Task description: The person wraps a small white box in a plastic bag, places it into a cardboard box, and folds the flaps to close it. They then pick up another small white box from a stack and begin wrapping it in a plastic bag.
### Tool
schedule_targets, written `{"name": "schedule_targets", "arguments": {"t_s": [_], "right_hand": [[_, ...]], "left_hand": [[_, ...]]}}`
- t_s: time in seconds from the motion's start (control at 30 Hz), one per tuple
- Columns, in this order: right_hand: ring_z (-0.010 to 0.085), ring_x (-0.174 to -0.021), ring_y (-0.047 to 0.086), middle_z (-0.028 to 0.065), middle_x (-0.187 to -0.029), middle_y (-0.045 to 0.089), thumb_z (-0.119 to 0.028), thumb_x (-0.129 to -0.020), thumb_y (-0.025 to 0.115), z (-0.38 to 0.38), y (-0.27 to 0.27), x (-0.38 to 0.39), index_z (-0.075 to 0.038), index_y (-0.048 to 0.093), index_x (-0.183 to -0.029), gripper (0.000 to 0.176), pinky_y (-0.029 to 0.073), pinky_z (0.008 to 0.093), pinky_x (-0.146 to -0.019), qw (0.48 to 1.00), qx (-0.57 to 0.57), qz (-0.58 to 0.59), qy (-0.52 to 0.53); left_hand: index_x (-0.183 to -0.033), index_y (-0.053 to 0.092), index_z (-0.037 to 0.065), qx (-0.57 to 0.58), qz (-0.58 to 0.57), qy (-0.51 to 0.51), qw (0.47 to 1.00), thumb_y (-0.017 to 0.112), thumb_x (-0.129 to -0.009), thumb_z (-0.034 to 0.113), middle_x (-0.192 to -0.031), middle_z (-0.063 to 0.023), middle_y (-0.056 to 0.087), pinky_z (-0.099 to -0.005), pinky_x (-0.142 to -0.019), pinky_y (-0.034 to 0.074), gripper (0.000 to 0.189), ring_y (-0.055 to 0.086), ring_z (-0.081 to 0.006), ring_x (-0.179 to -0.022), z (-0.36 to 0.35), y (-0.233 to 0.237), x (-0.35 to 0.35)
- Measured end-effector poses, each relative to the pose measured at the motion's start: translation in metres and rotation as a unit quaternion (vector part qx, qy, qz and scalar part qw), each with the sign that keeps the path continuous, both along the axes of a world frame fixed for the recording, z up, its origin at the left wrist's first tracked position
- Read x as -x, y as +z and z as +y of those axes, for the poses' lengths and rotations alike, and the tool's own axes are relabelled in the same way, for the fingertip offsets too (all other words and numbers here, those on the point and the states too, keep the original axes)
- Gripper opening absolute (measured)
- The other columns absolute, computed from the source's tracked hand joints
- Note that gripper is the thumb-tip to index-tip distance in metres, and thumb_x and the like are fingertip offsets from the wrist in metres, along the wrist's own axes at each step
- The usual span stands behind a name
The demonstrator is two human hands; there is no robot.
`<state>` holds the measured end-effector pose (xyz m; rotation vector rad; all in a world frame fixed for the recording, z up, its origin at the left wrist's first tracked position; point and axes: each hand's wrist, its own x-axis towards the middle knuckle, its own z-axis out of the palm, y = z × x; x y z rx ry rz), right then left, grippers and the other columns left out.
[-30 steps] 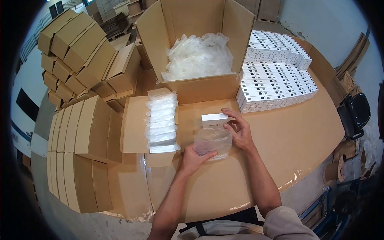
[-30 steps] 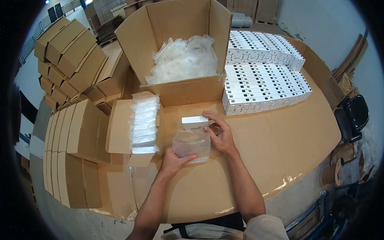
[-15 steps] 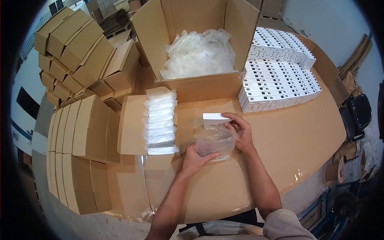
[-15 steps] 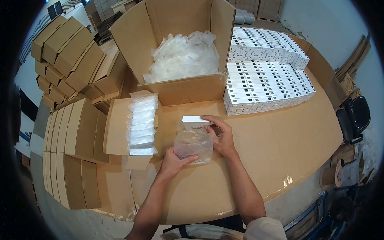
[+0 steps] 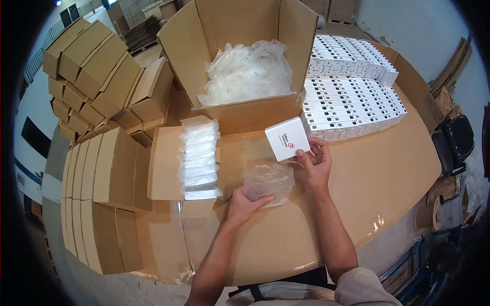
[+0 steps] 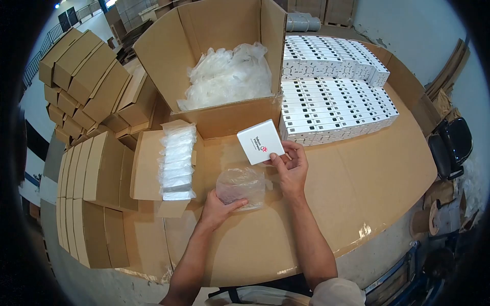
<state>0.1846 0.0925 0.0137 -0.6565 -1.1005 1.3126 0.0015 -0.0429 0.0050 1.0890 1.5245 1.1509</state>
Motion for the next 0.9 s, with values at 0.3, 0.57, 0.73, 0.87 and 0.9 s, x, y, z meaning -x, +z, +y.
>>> {"name": "schedule_targets", "arguments": {"t_s": [0.3, 0.57, 0.73, 0.87, 0.9], "right_hand": [[0.0250, -0.104, 0.072, 0.0198, -0.118, 0.065, 0.004, -0.095, 0.070, -0.008, 0.002, -0.003, 0.000, 0.049, -0.117, 0.030, 0.063, 0.0399, -0.092, 0.990, 0.017, 0.133, 0.052], [0.0183, -0.102, 0.071, 0.0155, -0.108, 0.070, 0.005, -0.094, 0.070, -0.013, 0.006, -0.006, 0.002, 0.054, -0.110, 0.023, 0.058, 0.0284, -0.086, 0.997, -0.026, -0.001, 0.068], [0.0151, -0.100, 0.068, 0.0120, -0.104, 0.071, -0.001, -0.095, 0.071, -0.012, 0.008, -0.007, -0.002, 0.054, -0.111, 0.023, 0.054, 0.0303, -0.090, 0.995, -0.040, 0.009, 0.088], [0.0167, -0.102, 0.068, 0.0125, -0.107, 0.070, 0.003, -0.096, 0.069, -0.010, 0.004, -0.010, 0.000, 0.056, -0.114, 0.022, 0.054, 0.0310, -0.092, 0.994, -0.044, 0.009, 0.101], [0.0165, -0.101, 0.068, 0.0122, -0.107, 0.070, 0.002, -0.096, 0.068, -0.012, 0.004, -0.010, 0.000, 0.056, -0.114, 0.022, 0.054, 0.0311, -0.092, 0.994, -0.044, 0.010, 0.103]], "left_hand": [[-0.111, 0.074, -0.002, 0.007, -0.004, 0.004, 1.000, 0.092, -0.078, 0.023, -0.104, -0.0092, 0.078, -0.0316, -0.085, 0.057, 0.045, 0.072, -0.0156, -0.093, 0.000, 0.003, -0.002], [-0.115, 0.072, -0.002, -0.005, -0.016, 0.010, 1.000, 0.092, -0.077, 0.019, -0.107, -0.0094, 0.077, -0.0321, -0.088, 0.056, 0.048, 0.071, -0.0154, -0.096, 0.001, -0.003, -0.002], [-0.121, 0.067, -0.003, 0.026, -0.050, 0.003, 0.998, 0.091, -0.078, 0.010, -0.114, -0.0094, 0.074, -0.0322, -0.091, 0.055, 0.050, 0.069, -0.0157, -0.101, 0.001, -0.007, 0.000], [-0.119, 0.068, -0.004, 0.030, -0.059, 0.011, 0.998, 0.090, -0.079, 0.008, -0.113, -0.0101, 0.074, -0.0320, -0.091, 0.055, 0.048, 0.069, -0.0166, -0.100, 0.001, -0.003, -0.002], [-0.119, 0.068, -0.004, 0.025, -0.054, 0.012, 0.998, 0.090, -0.079, 0.008, -0.113, -0.0102, 0.074, -0.0319, -0.091, 0.055, 0.047, 0.069, -0.0167, -0.100, 0.001, -0.004, -0.002]]}}
